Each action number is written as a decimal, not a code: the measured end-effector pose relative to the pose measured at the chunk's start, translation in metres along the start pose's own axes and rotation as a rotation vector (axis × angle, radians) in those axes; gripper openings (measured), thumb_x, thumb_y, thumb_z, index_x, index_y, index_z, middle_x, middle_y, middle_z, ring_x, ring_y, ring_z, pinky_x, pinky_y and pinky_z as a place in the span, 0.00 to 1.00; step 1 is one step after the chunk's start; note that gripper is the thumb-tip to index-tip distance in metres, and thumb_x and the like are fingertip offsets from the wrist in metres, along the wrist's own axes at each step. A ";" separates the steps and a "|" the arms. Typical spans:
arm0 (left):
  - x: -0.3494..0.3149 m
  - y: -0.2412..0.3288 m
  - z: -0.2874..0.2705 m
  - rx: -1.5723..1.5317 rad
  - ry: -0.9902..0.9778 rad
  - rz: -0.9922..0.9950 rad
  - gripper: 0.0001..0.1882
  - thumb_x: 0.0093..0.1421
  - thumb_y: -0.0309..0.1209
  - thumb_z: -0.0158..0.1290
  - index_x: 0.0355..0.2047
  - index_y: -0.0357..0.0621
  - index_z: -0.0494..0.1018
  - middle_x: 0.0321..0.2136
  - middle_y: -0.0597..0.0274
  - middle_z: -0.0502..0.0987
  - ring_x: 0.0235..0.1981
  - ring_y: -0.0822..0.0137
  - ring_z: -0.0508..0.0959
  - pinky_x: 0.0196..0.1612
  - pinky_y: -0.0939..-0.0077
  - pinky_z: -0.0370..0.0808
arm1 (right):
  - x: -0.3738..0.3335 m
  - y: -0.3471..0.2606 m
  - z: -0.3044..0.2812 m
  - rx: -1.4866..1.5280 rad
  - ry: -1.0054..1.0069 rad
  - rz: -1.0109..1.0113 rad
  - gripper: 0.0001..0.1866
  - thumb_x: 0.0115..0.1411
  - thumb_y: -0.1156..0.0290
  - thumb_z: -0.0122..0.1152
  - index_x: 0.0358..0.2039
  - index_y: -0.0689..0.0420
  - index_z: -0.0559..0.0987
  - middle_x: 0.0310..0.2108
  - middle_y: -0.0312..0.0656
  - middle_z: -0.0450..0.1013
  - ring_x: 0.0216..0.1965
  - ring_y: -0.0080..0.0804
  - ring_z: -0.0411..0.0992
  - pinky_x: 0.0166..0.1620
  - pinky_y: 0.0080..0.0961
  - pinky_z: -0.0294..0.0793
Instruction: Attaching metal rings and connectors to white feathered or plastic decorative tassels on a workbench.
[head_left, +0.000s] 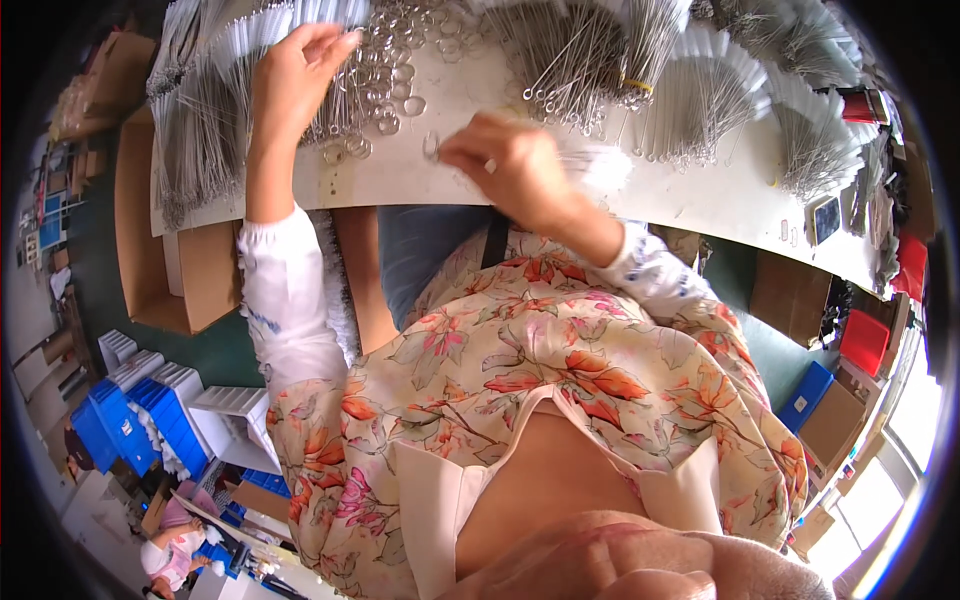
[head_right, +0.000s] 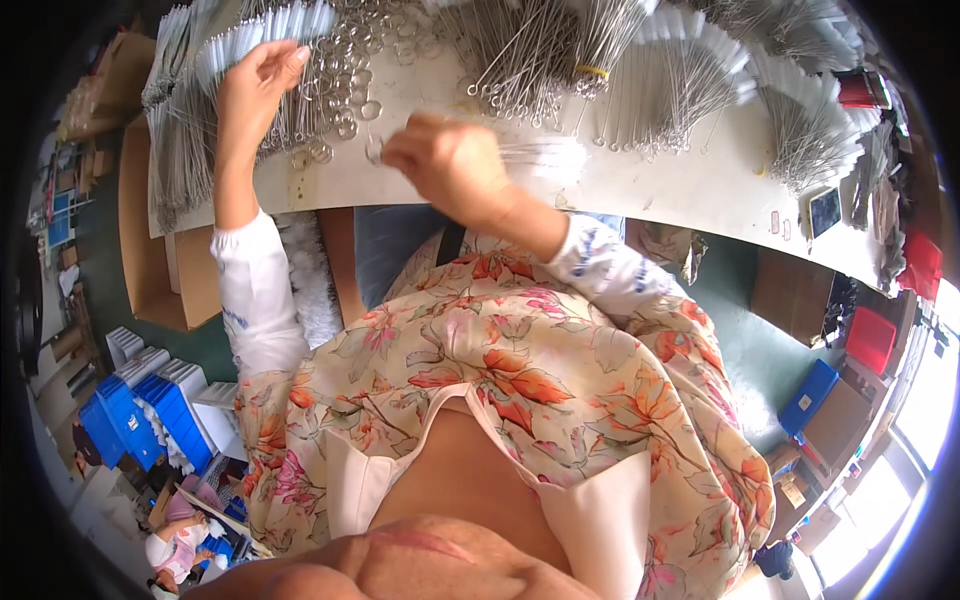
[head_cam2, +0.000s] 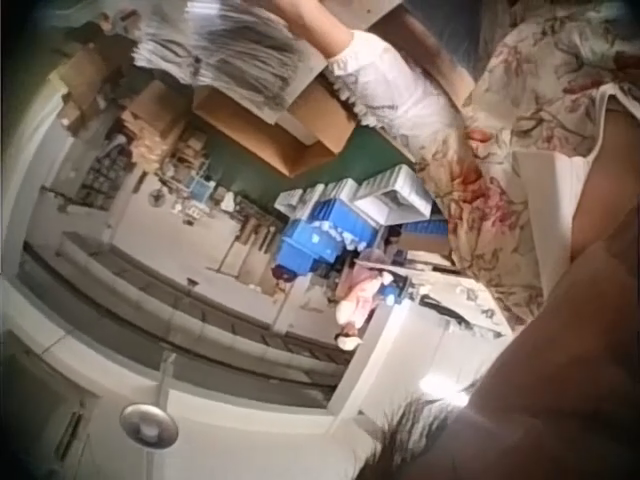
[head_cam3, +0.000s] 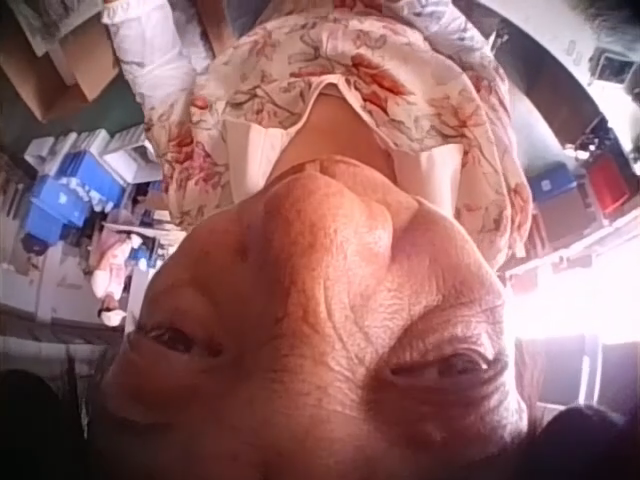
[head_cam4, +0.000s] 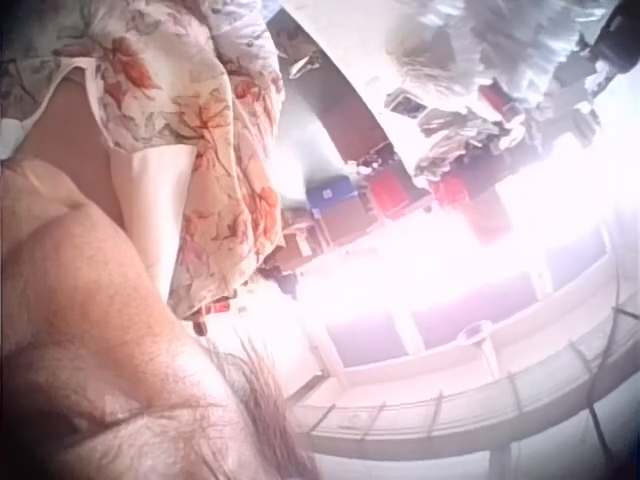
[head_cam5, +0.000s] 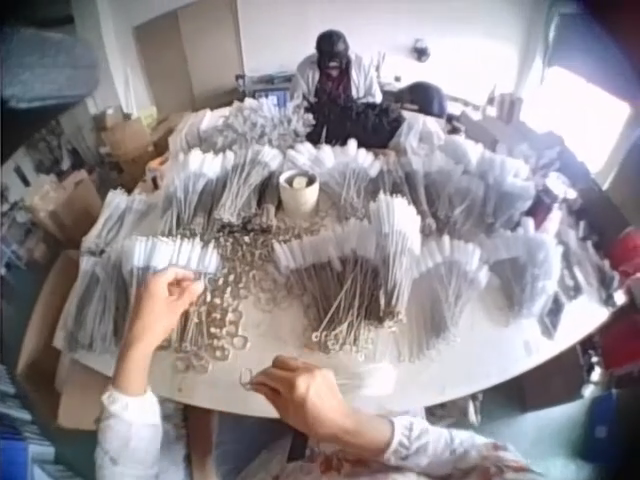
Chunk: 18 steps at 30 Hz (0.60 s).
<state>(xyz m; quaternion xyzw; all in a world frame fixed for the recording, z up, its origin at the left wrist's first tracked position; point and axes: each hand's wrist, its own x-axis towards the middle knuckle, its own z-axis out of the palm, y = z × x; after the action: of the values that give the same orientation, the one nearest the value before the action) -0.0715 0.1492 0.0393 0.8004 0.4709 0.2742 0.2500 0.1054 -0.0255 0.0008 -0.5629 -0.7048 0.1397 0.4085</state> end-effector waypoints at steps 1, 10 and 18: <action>0.010 -0.018 -0.002 0.373 -0.075 -0.107 0.23 0.53 0.50 0.53 0.35 0.41 0.75 0.29 0.57 0.78 0.30 0.66 0.78 0.35 0.74 0.72 | -0.010 0.008 0.019 -0.169 -0.018 -0.093 0.04 0.50 0.68 0.57 0.20 0.48 0.77 0.23 0.33 0.68 0.29 0.29 0.71 0.27 0.26 0.71; 0.005 -0.069 0.006 0.475 0.011 -0.166 0.11 0.50 0.41 0.51 0.26 0.49 0.76 0.27 0.56 0.78 0.31 0.55 0.77 0.33 0.65 0.73 | 0.077 0.055 -0.041 -0.507 0.067 -0.075 0.07 0.53 0.67 0.54 0.29 0.54 0.77 0.31 0.39 0.75 0.29 0.39 0.73 0.31 0.30 0.74; -0.001 -0.051 0.008 0.473 0.069 -0.174 0.10 0.50 0.37 0.51 0.29 0.46 0.74 0.28 0.55 0.77 0.32 0.54 0.77 0.35 0.63 0.72 | 0.114 0.103 -0.050 -0.622 -0.188 0.302 0.16 0.49 0.55 0.56 0.30 0.54 0.79 0.29 0.47 0.75 0.32 0.45 0.75 0.37 0.36 0.73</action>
<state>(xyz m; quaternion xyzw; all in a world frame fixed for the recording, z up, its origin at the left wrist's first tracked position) -0.0978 0.1691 -0.0005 0.7831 0.5973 0.1613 0.0622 0.2084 0.0987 0.0120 -0.7427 -0.6572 0.0283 0.1255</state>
